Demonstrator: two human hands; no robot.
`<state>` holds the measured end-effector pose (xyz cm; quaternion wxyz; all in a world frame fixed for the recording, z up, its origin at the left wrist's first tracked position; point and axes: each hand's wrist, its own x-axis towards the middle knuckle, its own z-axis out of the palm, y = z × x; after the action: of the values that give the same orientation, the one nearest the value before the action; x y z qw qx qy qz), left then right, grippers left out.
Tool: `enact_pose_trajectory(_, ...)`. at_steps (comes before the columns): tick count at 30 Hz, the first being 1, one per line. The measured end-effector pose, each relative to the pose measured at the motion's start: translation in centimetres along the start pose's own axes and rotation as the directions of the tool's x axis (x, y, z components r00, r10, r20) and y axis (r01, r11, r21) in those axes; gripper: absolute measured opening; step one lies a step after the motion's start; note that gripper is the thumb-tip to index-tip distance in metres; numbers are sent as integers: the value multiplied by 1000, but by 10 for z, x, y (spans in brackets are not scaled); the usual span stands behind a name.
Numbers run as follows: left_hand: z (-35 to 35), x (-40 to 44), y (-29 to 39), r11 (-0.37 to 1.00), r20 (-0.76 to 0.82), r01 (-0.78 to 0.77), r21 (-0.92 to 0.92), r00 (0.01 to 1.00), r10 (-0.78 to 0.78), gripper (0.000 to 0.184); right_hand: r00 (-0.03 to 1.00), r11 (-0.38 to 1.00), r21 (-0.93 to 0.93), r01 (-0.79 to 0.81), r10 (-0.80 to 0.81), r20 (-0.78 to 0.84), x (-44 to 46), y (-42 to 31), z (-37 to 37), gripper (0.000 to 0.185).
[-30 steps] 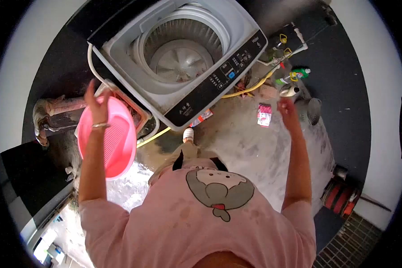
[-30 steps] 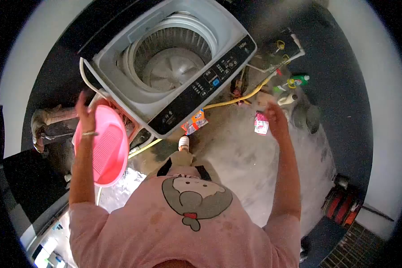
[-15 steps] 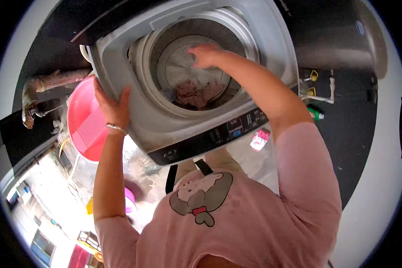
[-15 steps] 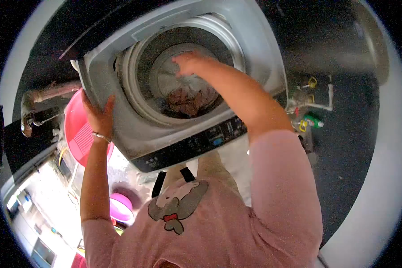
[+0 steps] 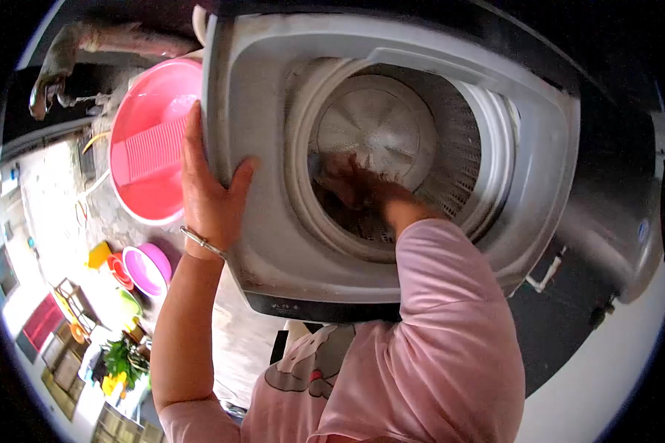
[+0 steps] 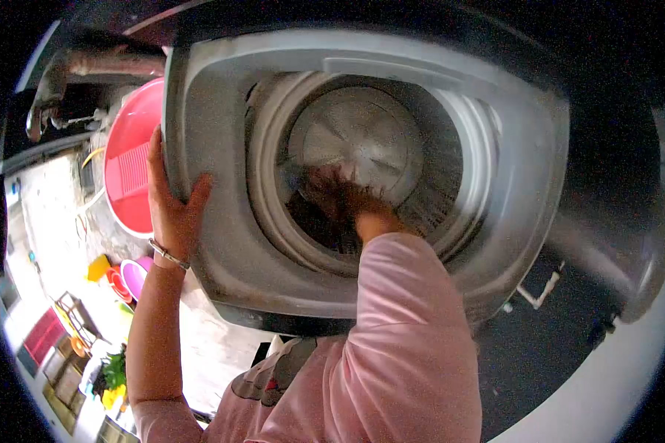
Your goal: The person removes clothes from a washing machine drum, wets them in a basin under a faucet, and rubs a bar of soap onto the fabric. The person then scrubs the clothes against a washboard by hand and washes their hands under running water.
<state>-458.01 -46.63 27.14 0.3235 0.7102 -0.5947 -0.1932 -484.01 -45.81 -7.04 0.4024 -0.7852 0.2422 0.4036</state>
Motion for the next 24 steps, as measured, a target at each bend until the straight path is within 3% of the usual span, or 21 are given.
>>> enact_pose_trajectory(4,1,1,-4,998,-18,-62,6,998,62,84,999,964,263,-21,14,30,5,-8,16,87)
enact_pose_trajectory(8,-1,-2,-7,996,6,55,-72,998,-55,83,999,893,449,-32,25,22,-7,-8,0,69)
enact_pose_trajectory(9,-2,-3,-9,997,4,58,-47,998,-58,84,990,887,456,66,-115,81,-9,1,-14,62)
enact_pose_trajectory(14,-19,-8,5,990,-15,137,18,991,-136,85,971,587,809,-38,213,-110,-93,18,-90,49)
enact_pose_trajectory(16,-22,-12,7,991,0,131,2,991,-131,85,938,92,954,284,178,-296,-149,17,-109,45)
enact_pose_trajectory(17,-22,-11,-2,993,-43,114,11,993,-114,85,903,-65,913,402,194,-383,-184,-1,-125,46)
enact_pose_trajectory(18,-19,-8,-9,995,-61,95,6,994,-94,84,886,-134,887,441,223,-407,-211,4,-129,49)
enact_pose_trajectory(19,-8,-17,-8,997,-51,72,-10,996,-73,84,786,-183,847,499,506,-354,-254,-36,-141,51)
enact_pose_trajectory(20,-19,-15,3,988,35,156,-8,987,-155,84,829,-274,784,557,250,-501,-270,-9,-137,54)
enact_pose_trajectory(22,-17,-16,4,990,26,135,34,990,-136,83,657,-112,668,736,356,-664,-332,-79,-152,58)
enact_pose_trajectory(24,-15,-15,1,991,-9,123,59,992,-123,81,615,-129,606,785,279,-737,-367,-122,-161,60)
